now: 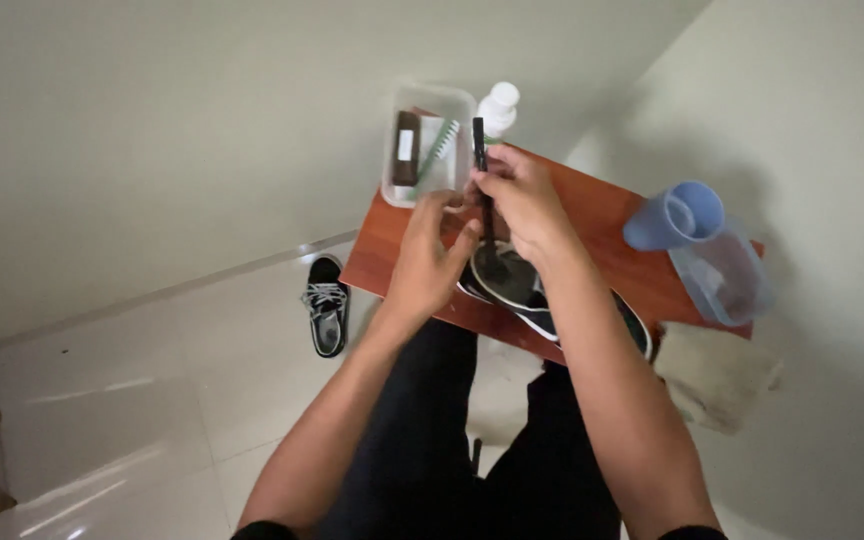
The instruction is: The person scrubs a black and white sneaker with a brush and water, then wipes it with a cloth. The person repeats the scrubbing and wiping steps on the same shoe.
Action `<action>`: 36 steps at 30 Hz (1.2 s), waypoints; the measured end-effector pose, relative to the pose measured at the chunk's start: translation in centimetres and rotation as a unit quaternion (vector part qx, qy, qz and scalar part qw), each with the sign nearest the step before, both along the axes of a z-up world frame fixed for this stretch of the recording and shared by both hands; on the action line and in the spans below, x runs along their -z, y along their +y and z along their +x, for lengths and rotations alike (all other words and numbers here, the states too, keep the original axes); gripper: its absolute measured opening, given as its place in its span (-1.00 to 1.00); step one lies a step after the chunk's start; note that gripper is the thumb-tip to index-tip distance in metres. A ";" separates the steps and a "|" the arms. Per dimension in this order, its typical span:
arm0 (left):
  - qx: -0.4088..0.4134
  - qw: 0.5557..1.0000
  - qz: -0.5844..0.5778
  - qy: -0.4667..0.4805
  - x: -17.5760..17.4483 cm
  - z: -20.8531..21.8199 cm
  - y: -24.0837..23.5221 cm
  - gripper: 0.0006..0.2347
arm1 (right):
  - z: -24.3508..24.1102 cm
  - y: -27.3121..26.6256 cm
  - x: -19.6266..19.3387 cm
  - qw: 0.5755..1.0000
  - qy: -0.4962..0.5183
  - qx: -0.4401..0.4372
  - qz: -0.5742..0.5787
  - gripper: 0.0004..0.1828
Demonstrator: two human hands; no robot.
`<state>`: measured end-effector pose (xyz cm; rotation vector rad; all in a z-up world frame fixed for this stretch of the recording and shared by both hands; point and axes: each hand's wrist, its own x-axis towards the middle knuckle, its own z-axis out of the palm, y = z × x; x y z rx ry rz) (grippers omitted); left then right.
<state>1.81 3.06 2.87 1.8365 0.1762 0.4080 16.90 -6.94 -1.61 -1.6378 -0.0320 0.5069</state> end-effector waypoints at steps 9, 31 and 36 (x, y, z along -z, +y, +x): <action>-0.032 0.965 -0.243 0.097 1.8 1.2 1.7 -0.48 | 1.3 6.1 1.5 0.989 -0.075 -0.033 -0.124 -0.34; 0.047 0.969 0.210 -0.125 -1.2 -1.2 -11.8 -0.70 | -10.7 -16.4 -7.4 0.954 -0.254 0.069 -0.141 -0.66; 0.197 0.956 0.170 -0.137 -0.9 -1.4 -18.2 -0.83 | -15.0 -29.5 -3.9 0.872 -0.375 0.168 -0.266 -0.50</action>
